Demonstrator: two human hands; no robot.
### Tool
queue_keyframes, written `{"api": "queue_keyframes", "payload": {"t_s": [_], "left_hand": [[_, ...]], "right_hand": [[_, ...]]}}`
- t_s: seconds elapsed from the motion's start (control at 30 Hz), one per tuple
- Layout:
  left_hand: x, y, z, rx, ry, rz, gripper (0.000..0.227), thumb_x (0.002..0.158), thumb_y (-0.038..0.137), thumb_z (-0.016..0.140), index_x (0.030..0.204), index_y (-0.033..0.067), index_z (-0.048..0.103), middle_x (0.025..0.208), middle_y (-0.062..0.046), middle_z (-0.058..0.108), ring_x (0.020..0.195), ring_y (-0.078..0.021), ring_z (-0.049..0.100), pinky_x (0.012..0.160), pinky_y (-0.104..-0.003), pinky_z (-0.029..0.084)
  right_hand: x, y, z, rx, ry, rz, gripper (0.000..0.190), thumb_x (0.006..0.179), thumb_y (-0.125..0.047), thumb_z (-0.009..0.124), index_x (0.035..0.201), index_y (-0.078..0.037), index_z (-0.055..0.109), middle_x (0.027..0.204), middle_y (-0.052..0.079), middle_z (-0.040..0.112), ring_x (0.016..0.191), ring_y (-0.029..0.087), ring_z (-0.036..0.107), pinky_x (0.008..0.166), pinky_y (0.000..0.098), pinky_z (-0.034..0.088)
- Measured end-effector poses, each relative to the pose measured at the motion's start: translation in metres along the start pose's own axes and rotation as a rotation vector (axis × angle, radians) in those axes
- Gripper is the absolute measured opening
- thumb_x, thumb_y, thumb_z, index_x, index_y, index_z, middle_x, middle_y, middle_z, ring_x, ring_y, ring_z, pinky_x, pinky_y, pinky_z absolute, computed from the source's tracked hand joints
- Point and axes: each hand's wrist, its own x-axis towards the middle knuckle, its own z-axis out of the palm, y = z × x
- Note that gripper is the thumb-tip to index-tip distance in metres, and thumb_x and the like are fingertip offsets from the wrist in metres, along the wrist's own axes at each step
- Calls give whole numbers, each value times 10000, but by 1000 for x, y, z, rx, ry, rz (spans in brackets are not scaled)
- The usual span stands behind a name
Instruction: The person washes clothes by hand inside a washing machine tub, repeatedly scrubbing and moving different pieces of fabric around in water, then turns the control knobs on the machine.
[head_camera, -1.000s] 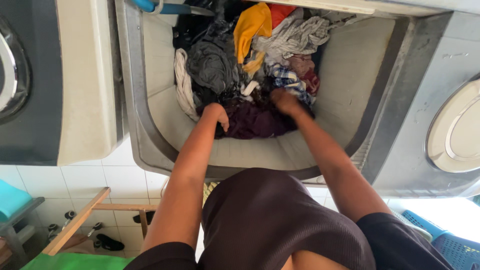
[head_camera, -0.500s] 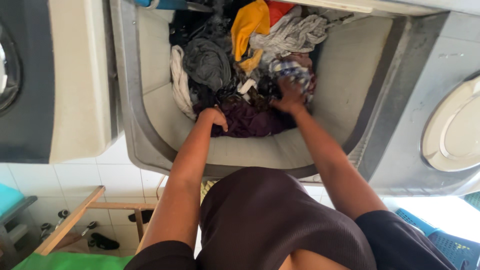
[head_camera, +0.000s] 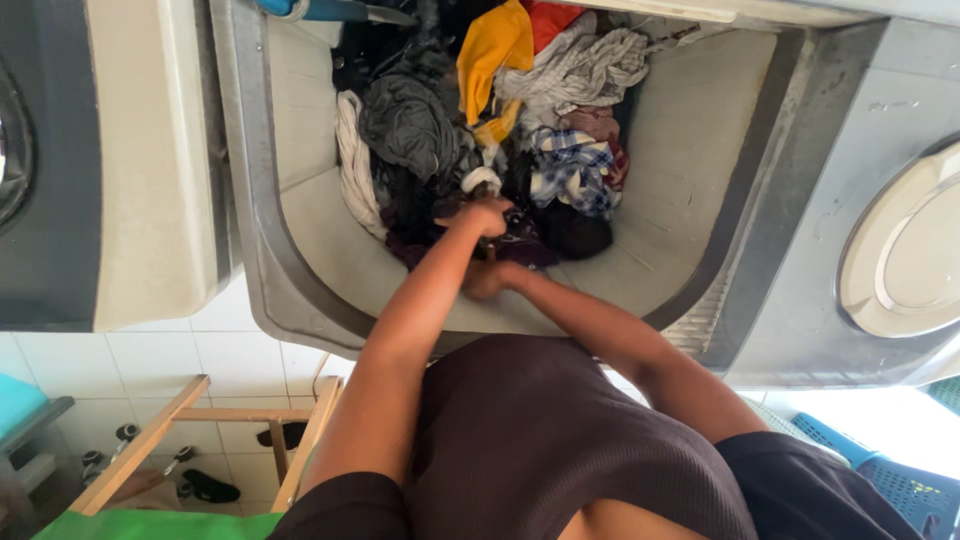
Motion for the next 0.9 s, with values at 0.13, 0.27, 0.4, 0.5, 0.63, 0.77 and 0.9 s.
{"api": "queue_keyframes", "payload": {"t_s": [0.13, 0.27, 0.4, 0.5, 0.63, 0.77, 0.9], "left_hand": [[20, -18, 18, -23, -12, -19, 669, 968, 338, 493, 1597, 473, 309, 1753, 78, 40, 1607, -383, 51, 1093, -920, 65], [20, -65, 20, -7, -90, -112, 685, 988, 642, 456, 1612, 425, 274, 1748, 79, 1, 1606, -378, -10, 1100, -918, 30], [18, -79, 10, -65, -117, -258, 849, 978, 629, 601, 1662, 310, 213, 1748, -55, 77, 1583, -454, 15, 1090, -870, 26], [9, -73, 5, -23, -93, -270, 849, 966, 588, 665, 1640, 252, 272, 1733, -79, 141, 1581, -436, 61, 1098, -863, 35], [8, -72, 9, 114, -162, -252, 586, 988, 598, 555, 1415, 218, 684, 1730, -61, 216, 1600, -398, 102, 1112, -874, 81], [21, -73, 12, 124, -171, -259, 556, 1002, 594, 545, 1374, 212, 702, 1728, -59, 213, 1597, -398, 91, 1107, -883, 91], [28, -73, 11, 41, -85, -263, 558, 980, 535, 651, 1426, 201, 606, 1732, -6, 183, 1589, -405, 109, 1114, -883, 101]], "right_hand": [[-32, 23, -31, 284, 30, 6, 556, 942, -364, 593, 1473, -199, 574, 1482, 81, 566, 1364, 263, 494, 1167, 466, 288], [-65, 95, -58, 580, 340, 35, 414, 993, -331, 629, 1331, -111, 722, 1354, 81, 737, 1238, 258, 661, 1079, 390, 493], [-104, 151, -93, 1086, 567, 457, 342, 960, -315, 617, 1285, -211, 645, 1301, -12, 682, 1106, 226, 688, 858, 445, 535], [-127, 172, -120, 914, 794, 450, 374, 977, -328, 657, 1285, -121, 700, 1166, 50, 741, 970, 353, 749, 755, 439, 541], [-143, 185, -137, 64, 1263, 376, 334, 957, -302, 755, 1264, -177, 718, 1194, 91, 752, 1076, 371, 751, 935, 451, 583], [-164, 187, -127, 77, 1377, 475, 848, 789, -339, 786, 1534, -88, 470, 1444, 235, 555, 1296, 448, 584, 1102, 469, 496], [-143, 174, -107, -16, 1102, 531, 1450, 563, -601, 885, 1628, -7, 100, 1665, 304, 132, 1543, 486, 180, 1272, 523, 216]]}}
